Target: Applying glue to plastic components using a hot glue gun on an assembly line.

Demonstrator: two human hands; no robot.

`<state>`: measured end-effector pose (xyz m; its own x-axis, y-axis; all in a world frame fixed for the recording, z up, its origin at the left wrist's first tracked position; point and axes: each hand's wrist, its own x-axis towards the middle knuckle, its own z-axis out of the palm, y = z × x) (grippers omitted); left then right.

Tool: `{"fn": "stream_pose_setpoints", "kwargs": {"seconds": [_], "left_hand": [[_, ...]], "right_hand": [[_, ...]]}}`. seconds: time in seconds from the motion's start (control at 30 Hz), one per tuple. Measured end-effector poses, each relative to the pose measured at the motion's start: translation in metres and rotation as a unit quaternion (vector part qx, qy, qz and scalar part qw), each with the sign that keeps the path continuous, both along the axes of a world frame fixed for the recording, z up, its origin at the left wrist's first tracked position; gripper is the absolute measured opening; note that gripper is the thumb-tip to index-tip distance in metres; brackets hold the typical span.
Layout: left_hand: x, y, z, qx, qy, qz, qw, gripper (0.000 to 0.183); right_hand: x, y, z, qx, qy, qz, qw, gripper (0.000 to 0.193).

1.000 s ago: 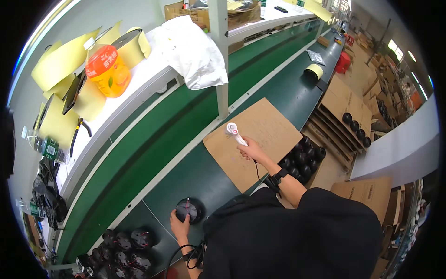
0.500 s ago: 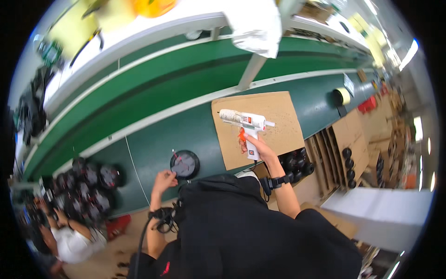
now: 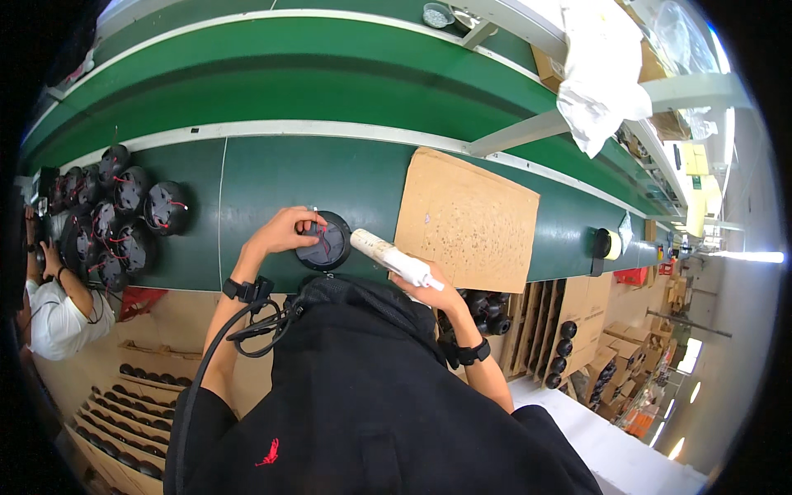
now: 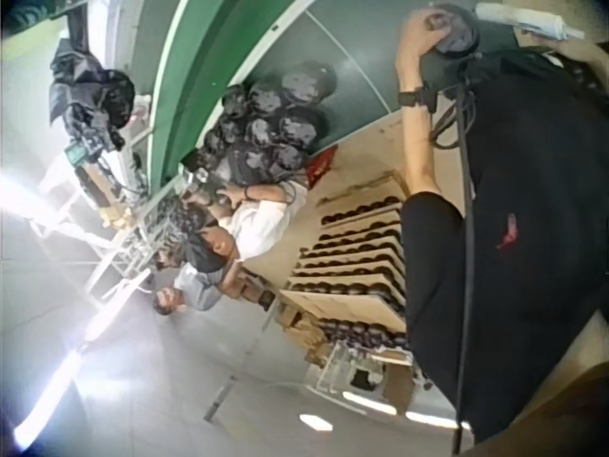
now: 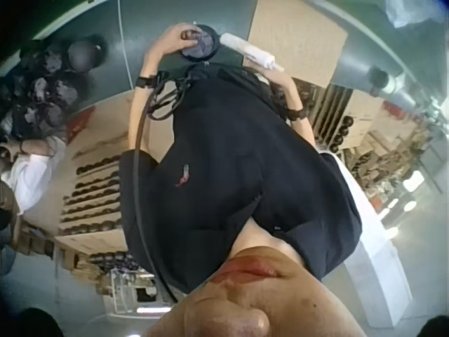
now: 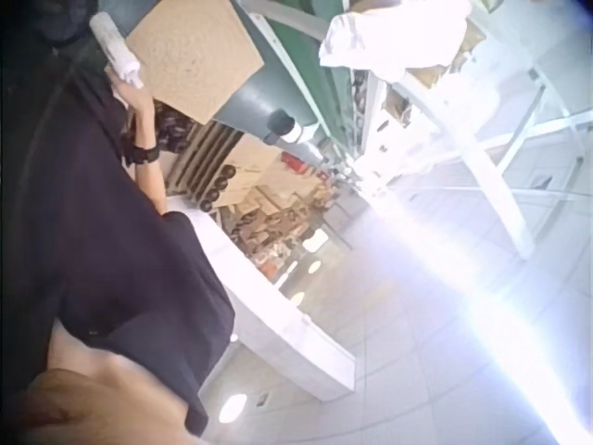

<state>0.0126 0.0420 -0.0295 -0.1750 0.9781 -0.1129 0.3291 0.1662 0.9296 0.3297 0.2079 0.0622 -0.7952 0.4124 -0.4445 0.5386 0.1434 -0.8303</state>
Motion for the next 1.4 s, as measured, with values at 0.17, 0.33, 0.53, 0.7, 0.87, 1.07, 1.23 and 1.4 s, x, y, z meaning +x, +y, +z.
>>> {"fn": "stream_pose_setpoints", "kwargs": {"seconds": [0.17, 0.33, 0.53, 0.7, 0.87, 1.07, 1.23, 1.4], "left_hand": [[-0.007, 0.007, -0.015, -0.048, -0.072, 0.072, 0.994, 0.014], [-0.003, 0.009, -0.029, -0.059, -0.169, 0.088, 0.980, 0.011], [0.000, 0.015, -0.046, -0.051, -0.295, 0.167, 0.939, 0.017], [0.000, 0.019, -0.049, -0.067, -0.267, 0.196, 0.941, 0.018], [0.003, 0.020, -0.051, -0.059, -0.268, 0.208, 0.939, 0.018], [0.004, 0.020, -0.049, -0.045, -0.260, 0.215, 0.940, 0.016], [0.006, 0.018, -0.051, -0.034, -0.263, 0.221, 0.939, 0.017], [0.006, 0.016, -0.051, -0.034, -0.259, 0.218, 0.940, 0.017]], "right_hand": [[-0.030, -0.006, -0.002, 0.056, 0.016, 0.063, 0.996, 0.023], [-0.043, 0.004, -0.011, 0.036, -0.015, 0.088, 0.995, 0.026], [-0.061, 0.009, -0.017, 0.136, 0.048, 0.249, 0.958, 0.034], [-0.067, 0.000, -0.021, 0.174, 0.022, 0.260, 0.950, 0.033], [-0.071, -0.001, -0.031, 0.206, 0.122, 0.247, 0.939, 0.032], [-0.071, -0.008, -0.022, 0.219, 0.044, 0.262, 0.939, 0.028], [-0.074, -0.013, -0.020, 0.226, 0.039, 0.256, 0.939, 0.026], [-0.071, -0.020, -0.023, 0.247, 0.030, 0.256, 0.934, 0.026]]}}
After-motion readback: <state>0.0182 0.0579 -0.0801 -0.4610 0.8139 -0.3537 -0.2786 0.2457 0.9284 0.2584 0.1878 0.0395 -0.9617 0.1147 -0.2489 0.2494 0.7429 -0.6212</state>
